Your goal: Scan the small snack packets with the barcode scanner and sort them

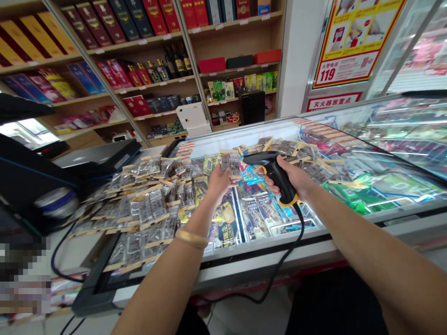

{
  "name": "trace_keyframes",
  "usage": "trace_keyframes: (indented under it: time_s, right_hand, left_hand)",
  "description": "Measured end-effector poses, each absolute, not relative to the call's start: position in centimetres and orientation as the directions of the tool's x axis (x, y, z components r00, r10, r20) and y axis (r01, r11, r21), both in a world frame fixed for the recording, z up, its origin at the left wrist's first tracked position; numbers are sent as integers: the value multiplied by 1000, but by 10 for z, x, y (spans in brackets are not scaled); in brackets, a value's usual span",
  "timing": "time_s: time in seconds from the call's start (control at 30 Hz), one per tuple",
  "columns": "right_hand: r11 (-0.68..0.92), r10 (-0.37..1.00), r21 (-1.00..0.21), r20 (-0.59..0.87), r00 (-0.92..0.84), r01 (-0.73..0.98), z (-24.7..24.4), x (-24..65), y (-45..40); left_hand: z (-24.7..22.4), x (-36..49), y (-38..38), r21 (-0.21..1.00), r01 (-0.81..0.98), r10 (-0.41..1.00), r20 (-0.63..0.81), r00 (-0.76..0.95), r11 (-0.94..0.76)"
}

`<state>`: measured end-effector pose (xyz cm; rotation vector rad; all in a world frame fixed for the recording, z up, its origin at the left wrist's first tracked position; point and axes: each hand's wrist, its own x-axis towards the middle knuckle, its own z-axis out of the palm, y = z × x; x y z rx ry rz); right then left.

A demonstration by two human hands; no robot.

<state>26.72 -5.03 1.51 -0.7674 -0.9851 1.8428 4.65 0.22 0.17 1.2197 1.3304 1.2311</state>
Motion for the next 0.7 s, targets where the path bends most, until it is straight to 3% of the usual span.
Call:
trace_keyframes:
  time_s: [0.17,0.37,0.7]
  right_hand:
    - [-318,883,-873,-131,-451,-370,13,269,-53]
    - [-358,850,-890,-185,-493,-282,9,270,-51]
    - [-368,846,-888,-198,-495,-275,8,270,-52]
  left_hand:
    - [-5,43,-9,987,-157,992,-37,-118,19]
    - [-4,44,-10,988,-154,995,-13,-103,-3]
    - [-9,43,-7,982,-190,994,-41,-100,21]
